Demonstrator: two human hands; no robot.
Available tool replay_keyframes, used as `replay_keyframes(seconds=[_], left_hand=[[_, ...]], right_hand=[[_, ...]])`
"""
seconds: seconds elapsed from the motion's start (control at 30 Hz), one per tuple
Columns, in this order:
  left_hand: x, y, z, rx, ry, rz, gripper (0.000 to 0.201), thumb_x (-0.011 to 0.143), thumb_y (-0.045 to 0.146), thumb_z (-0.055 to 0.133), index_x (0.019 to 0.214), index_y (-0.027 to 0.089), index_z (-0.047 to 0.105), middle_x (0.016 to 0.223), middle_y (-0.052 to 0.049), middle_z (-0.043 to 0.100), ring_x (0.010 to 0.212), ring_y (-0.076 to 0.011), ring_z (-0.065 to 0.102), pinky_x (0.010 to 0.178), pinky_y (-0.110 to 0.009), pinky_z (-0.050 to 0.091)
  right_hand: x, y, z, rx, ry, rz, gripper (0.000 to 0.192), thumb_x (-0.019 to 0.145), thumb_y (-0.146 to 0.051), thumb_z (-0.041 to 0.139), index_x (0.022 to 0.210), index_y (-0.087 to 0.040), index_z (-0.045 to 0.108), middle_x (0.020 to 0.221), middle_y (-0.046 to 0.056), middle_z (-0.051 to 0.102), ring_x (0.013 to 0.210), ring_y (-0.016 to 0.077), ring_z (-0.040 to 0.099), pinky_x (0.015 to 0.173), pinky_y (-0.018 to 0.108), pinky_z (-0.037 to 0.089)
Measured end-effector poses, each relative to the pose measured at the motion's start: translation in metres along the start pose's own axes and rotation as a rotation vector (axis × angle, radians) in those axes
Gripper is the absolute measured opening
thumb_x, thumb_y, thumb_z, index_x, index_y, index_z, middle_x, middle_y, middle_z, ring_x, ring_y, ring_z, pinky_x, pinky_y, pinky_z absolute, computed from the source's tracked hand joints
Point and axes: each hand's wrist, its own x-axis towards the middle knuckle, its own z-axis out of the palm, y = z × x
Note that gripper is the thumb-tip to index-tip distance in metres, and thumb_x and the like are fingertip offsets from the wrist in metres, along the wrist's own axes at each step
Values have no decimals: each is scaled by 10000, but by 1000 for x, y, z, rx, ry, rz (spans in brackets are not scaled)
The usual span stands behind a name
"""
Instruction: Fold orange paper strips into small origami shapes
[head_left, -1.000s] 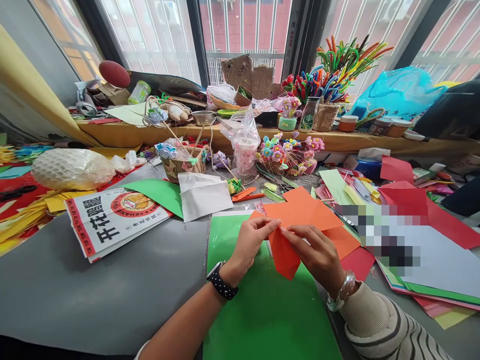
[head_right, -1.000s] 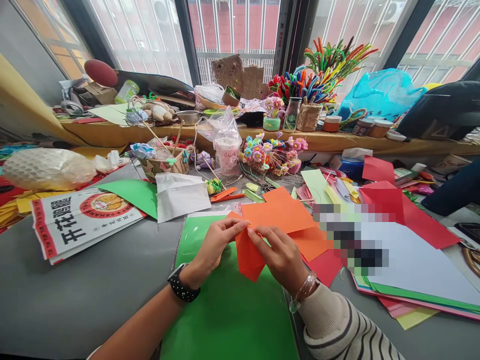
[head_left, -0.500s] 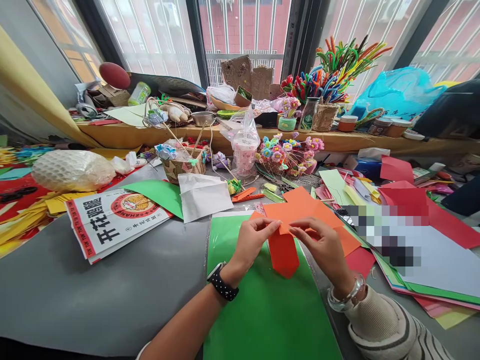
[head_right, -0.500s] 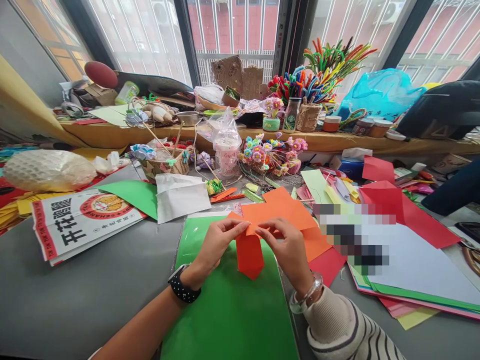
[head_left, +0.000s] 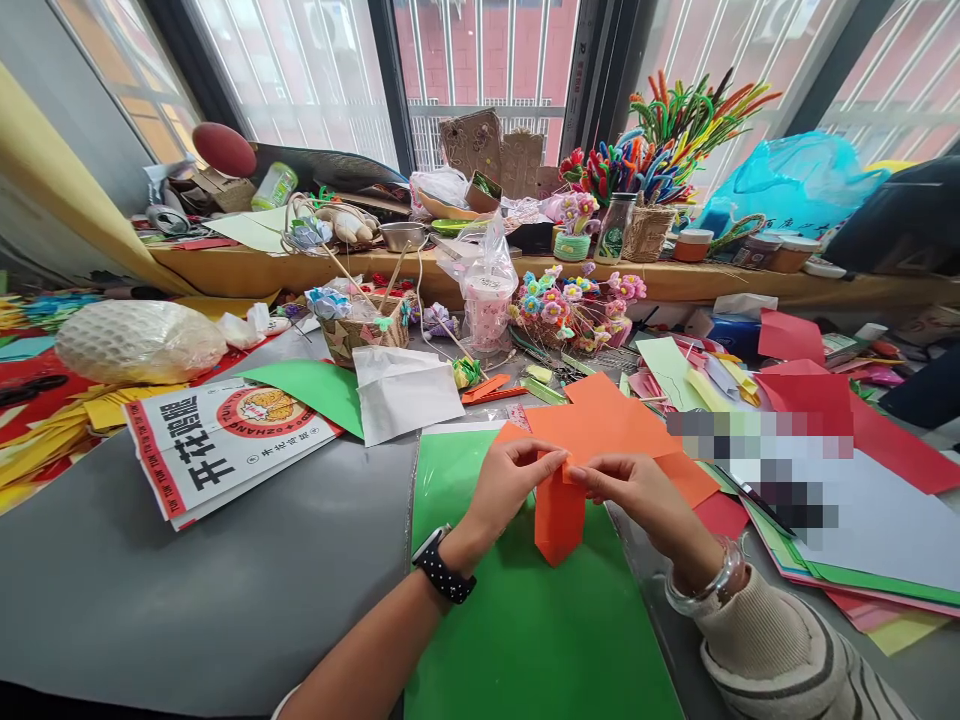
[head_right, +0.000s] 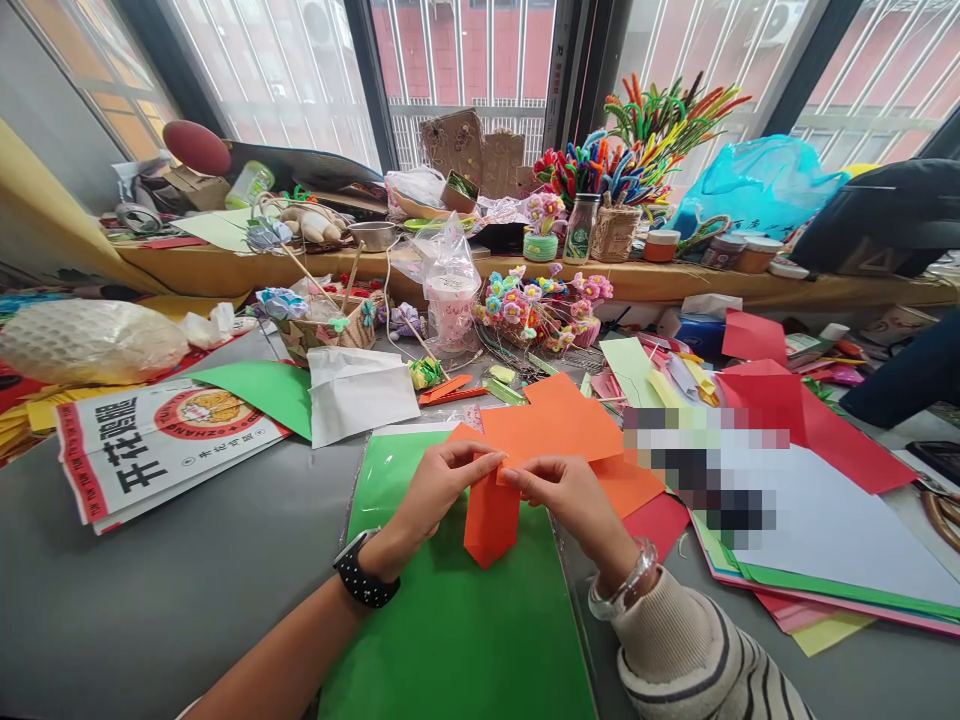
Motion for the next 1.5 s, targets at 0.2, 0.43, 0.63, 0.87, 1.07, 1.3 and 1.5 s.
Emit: replay_keyframes(seconds=[0.2, 0.43, 0.63, 0.87, 1.07, 1.3, 1.5], left_hand=[[0, 1, 0, -99, -24, -80, 341, 632, 327, 612, 911, 135, 576, 705, -38, 604, 679, -143, 555, 596, -228, 411], [1, 2, -1, -143, -39, -144, 363, 620, 307, 635, 920, 134, 528, 742, -40, 594, 718, -143, 564, 625, -225, 412], [2, -2, -1, -142, -81, -162, 401, 574, 274, 669, 915, 147, 501, 719, -30, 604, 673, -145, 569, 581, -229, 415], [2, -3, -1, -129, -84, -143, 409, 572, 278, 664, 922, 154, 493, 687, -17, 604, 647, -144, 568, 575, -237, 421], [2, -6, -1, -69, -101, -105, 404, 598, 275, 642, 940, 170, 453, 677, -10, 588, 646, -150, 561, 557, -236, 409], [1, -4, -1, -89, -137, -114, 425, 577, 278, 658, 881, 181, 378, 617, 32, 543, 573, -116, 519, 519, -215, 376], [1, -5, 0, -37, -167, -98, 428, 591, 276, 647, 905, 172, 374, 525, 91, 397, 466, -60, 409, 451, -174, 298]], right_hand=[[0, 3, 0, 4, 4, 29, 240, 665, -390, 586, 690, -161, 656, 636, 16, 598, 617, 141, 516, 565, 230, 410], [0, 0, -3, 19, 96, 21, 223, 657, -393, 595, 640, -177, 646, 618, 13, 583, 587, 130, 483, 539, 221, 384], [1, 1, -5, 31, 121, 33, 227, 651, -397, 601, 631, -174, 635, 610, 14, 571, 577, 124, 465, 537, 223, 376], [1, 1, -5, 27, 121, 22, 235, 642, -406, 602, 612, -172, 610, 598, 7, 543, 566, 122, 453, 525, 223, 366], [-1, 0, -5, -5, 100, 23, 220, 655, -388, 592, 593, -177, 587, 579, -5, 518, 549, 117, 447, 504, 216, 357], [-2, -3, -5, -60, 88, -29, 184, 646, -368, 607, 674, -187, 593, 681, 12, 587, 655, 148, 515, 579, 220, 402], [-1, -2, -3, -41, 73, -24, 203, 655, -388, 594, 637, -186, 588, 644, 14, 584, 632, 151, 520, 569, 226, 402]])
